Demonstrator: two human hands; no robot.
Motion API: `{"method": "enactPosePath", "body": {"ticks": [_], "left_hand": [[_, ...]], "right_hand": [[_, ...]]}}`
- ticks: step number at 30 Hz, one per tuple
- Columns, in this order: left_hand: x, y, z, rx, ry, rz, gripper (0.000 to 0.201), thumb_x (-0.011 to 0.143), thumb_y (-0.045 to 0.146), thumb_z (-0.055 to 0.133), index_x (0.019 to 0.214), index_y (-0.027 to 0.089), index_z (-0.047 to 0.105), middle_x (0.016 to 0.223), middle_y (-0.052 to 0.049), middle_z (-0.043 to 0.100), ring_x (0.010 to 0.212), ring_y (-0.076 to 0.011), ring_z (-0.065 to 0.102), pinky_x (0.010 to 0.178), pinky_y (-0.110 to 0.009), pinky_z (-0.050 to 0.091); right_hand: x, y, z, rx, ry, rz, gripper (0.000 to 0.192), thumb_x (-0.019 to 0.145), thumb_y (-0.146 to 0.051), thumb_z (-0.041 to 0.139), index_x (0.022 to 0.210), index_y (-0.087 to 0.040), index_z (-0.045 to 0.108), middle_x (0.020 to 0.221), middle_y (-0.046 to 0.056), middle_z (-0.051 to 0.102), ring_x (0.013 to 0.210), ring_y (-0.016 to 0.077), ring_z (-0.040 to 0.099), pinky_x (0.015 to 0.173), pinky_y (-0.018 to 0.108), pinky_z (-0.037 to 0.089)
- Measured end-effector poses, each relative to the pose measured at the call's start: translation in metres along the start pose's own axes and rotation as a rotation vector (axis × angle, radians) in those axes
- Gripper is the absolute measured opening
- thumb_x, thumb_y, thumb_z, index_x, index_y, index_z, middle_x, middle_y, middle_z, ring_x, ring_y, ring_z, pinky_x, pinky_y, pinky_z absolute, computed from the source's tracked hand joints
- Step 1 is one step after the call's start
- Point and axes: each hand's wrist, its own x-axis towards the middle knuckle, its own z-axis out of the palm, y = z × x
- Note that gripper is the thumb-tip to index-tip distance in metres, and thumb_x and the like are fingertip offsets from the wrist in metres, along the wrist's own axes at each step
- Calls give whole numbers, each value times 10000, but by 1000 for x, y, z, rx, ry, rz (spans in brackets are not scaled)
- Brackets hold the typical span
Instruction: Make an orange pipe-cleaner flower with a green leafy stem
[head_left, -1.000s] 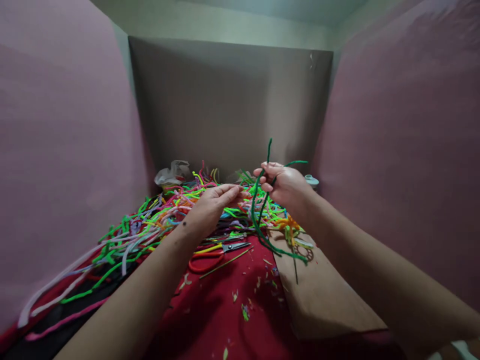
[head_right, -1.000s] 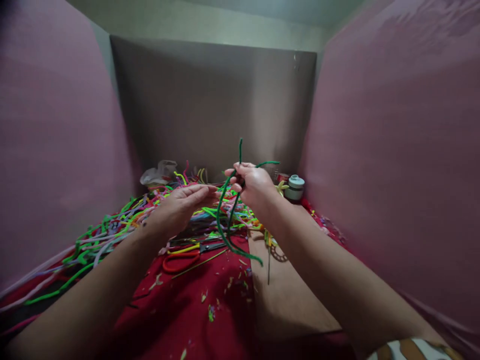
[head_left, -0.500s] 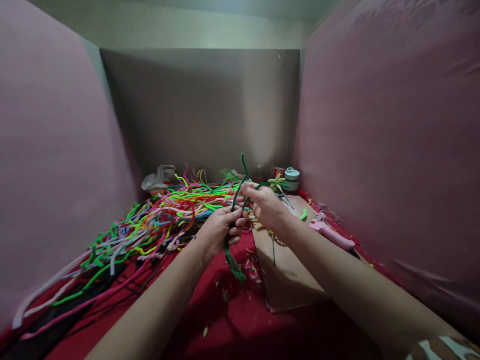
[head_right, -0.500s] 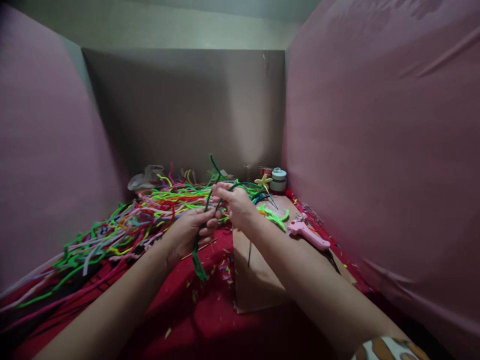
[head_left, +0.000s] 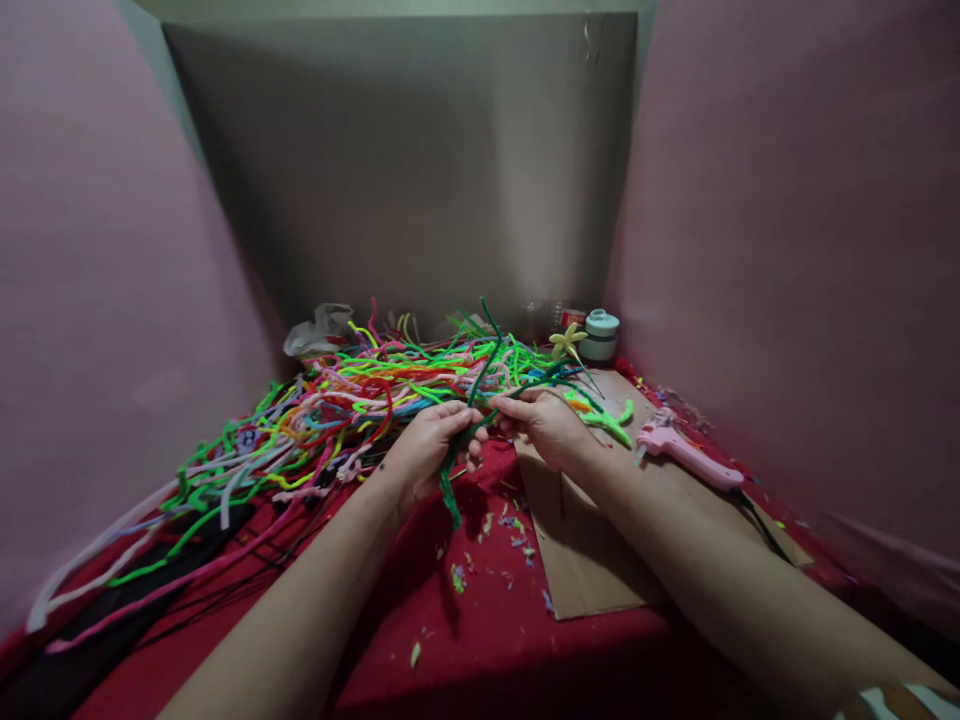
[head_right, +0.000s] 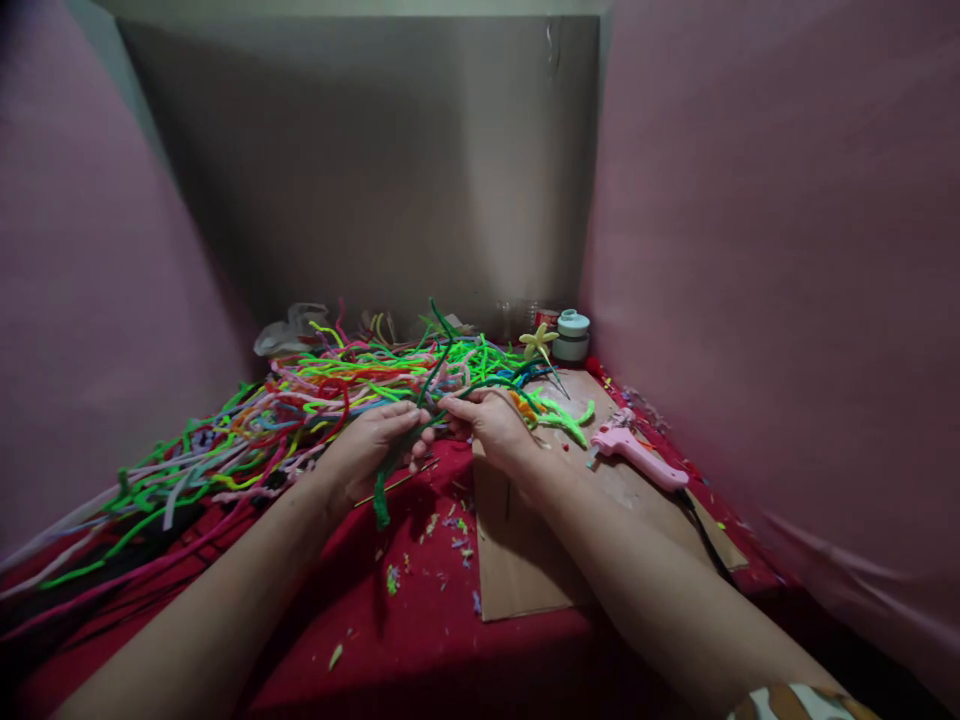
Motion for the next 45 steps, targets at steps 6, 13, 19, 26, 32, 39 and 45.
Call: {"method": "enactPosePath", "body": {"ticks": [6,13,19,26,32,39,45], "left_hand": [[-2,0,0,90,33,-29,108,728,186,672,787,96,677,740,-57,693,581,-104,614,555,-201,502],[2,3,-8,72,69,18,218,659,160,736,865,111,683,761,-53,699,603,-126,634,569,-231,531],[4,-1,-13,-32,74,113,189,628,91,735,806,97,672,658,-30,659,545,-104,607,536,-209,520],[-4,1,7,-150,-17,67,241,638,-18,668,865,57,692,767,-106,720,662,-161,683,649,-227,563],[-3,-4,13,-197,66,96,195,628,-16,684,801,73,674,722,-83,714,594,-148,674,602,-232,572],[-3,-10,15,-207,107,111,209,627,-16,680,800,98,650,674,-55,687,577,-139,659,563,-219,554],[-5,-12,17,-188,94,133,251,656,9,686,871,122,624,702,-48,685,614,-126,661,612,-213,546]], "right_hand": [[-3,4,-8,119,-104,79,257,584,-311,760,711,-105,677,551,20,626,456,83,522,462,209,377],[-6,-6,-12,236,-134,61,219,593,-236,784,716,-101,662,560,18,618,482,86,533,469,210,390],[-8,-13,-12,437,-105,38,188,571,-162,789,694,-129,651,583,1,619,518,80,537,508,208,414],[-13,5,3,244,-12,-96,179,568,-184,767,671,-135,629,540,-13,581,500,92,526,490,227,387],[-16,17,8,219,34,-137,170,616,-215,741,726,-146,632,618,3,614,519,100,526,513,253,425],[-15,24,11,281,66,-102,180,625,-239,742,722,-138,630,585,3,606,486,98,509,481,248,433],[-17,25,13,329,109,-96,191,614,-252,751,660,-129,612,534,-8,566,476,96,498,451,232,409]]}}
